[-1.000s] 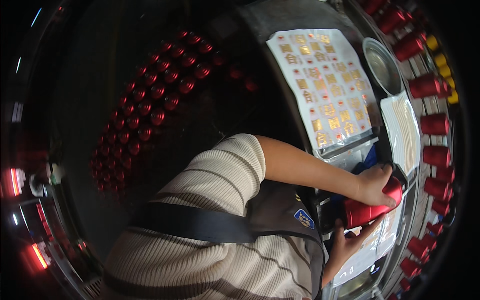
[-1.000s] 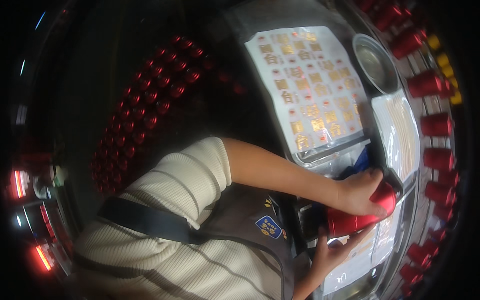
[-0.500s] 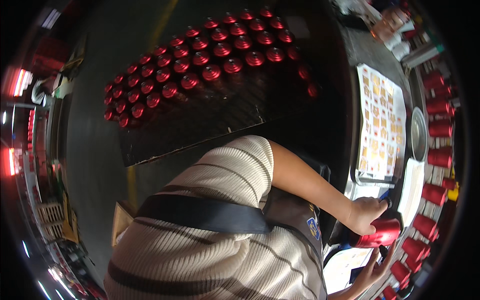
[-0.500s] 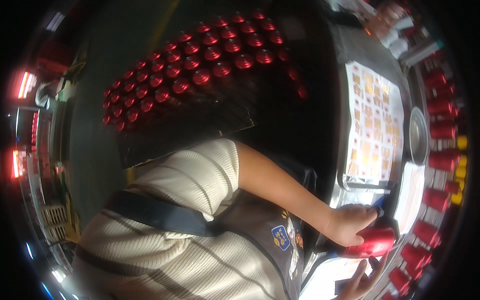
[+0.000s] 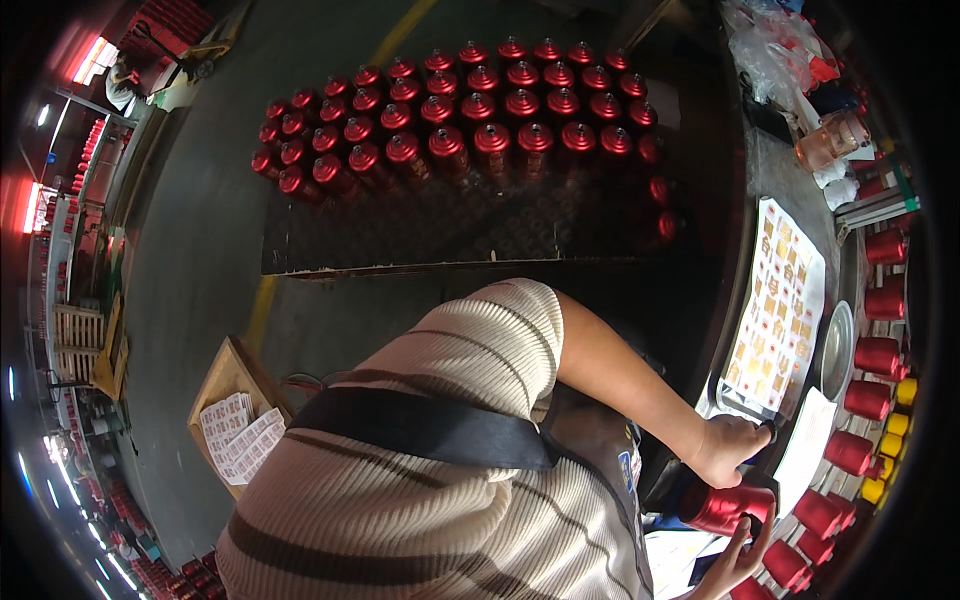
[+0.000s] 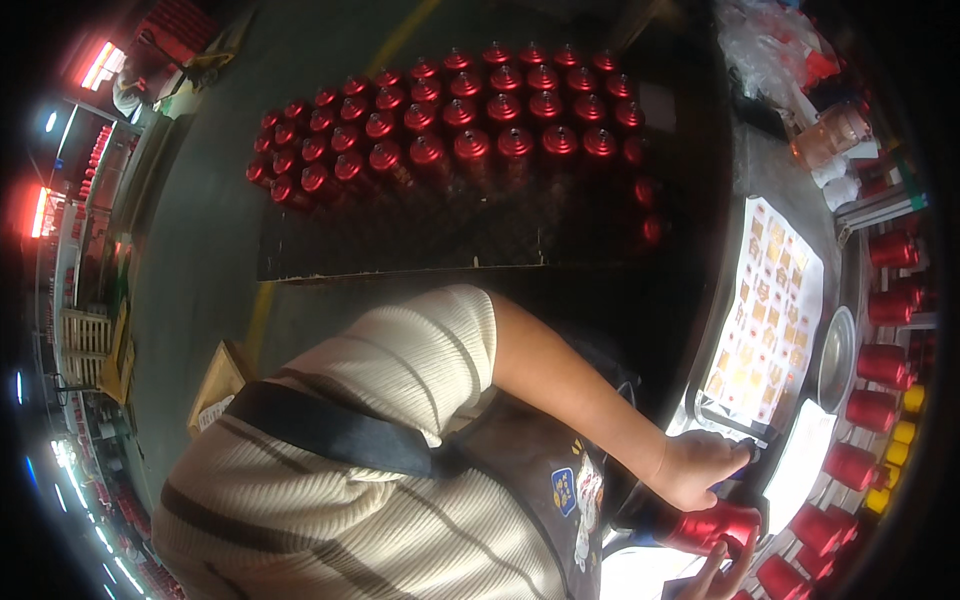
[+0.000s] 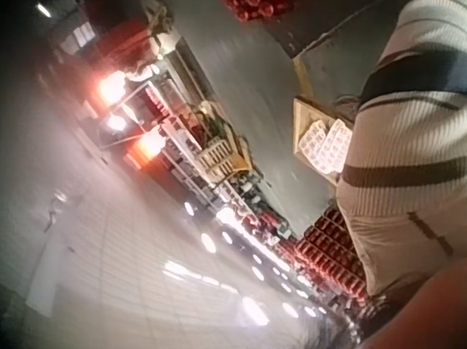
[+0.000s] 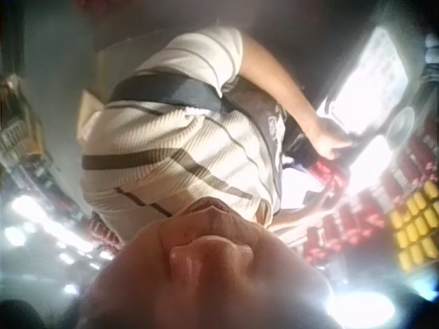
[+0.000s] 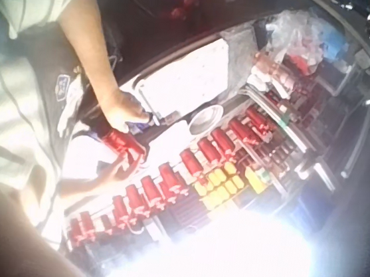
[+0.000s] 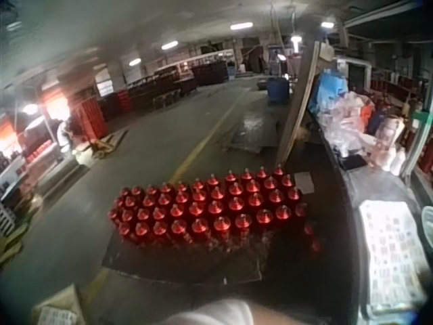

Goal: The person applies gold stickers to red cylindrical containers, smoothing each label with a blue cloth. They handle multiple containers one at a time, placing finished units aside on a nearby surface.

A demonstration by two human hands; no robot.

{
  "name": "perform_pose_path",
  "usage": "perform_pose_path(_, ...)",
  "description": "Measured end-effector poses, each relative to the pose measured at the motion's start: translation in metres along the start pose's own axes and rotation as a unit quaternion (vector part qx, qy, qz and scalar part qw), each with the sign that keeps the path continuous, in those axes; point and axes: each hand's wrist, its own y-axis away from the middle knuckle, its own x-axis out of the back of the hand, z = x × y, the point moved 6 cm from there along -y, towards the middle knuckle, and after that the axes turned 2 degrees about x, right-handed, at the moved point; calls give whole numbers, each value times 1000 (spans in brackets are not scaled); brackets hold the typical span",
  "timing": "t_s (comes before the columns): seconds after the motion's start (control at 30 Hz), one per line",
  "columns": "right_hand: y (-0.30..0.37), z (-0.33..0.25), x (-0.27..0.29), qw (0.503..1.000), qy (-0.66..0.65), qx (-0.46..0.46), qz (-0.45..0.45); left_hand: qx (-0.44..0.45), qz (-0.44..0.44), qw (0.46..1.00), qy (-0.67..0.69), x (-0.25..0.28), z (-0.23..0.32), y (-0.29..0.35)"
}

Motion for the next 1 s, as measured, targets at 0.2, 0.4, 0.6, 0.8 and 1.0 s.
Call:
perform_pose_path(0.2, -4, -77, -25, 998, 4, 57, -9, -2, -23, 1000, 7, -3, 3, 7)
perform_pose_path(0.4, 9, -49, -15, 997, 34, 35, 62, 2, -40, 999, 3, 17, 8, 15)
perform_pose_path(0.6, 24, -14, -4, 986, 128, -27, 106, 15, -37, 999, 7, 23, -1, 16)
perform_pose_path(0.8, 6, -38, -26, 997, 42, 14, 62, 5, -1, 1000, 9, 23, -19, 12)
perform_pose_path(1.0, 28, 34, 19, 983, 103, -110, 100, -41, 41, 995, 80, 35, -19, 15)
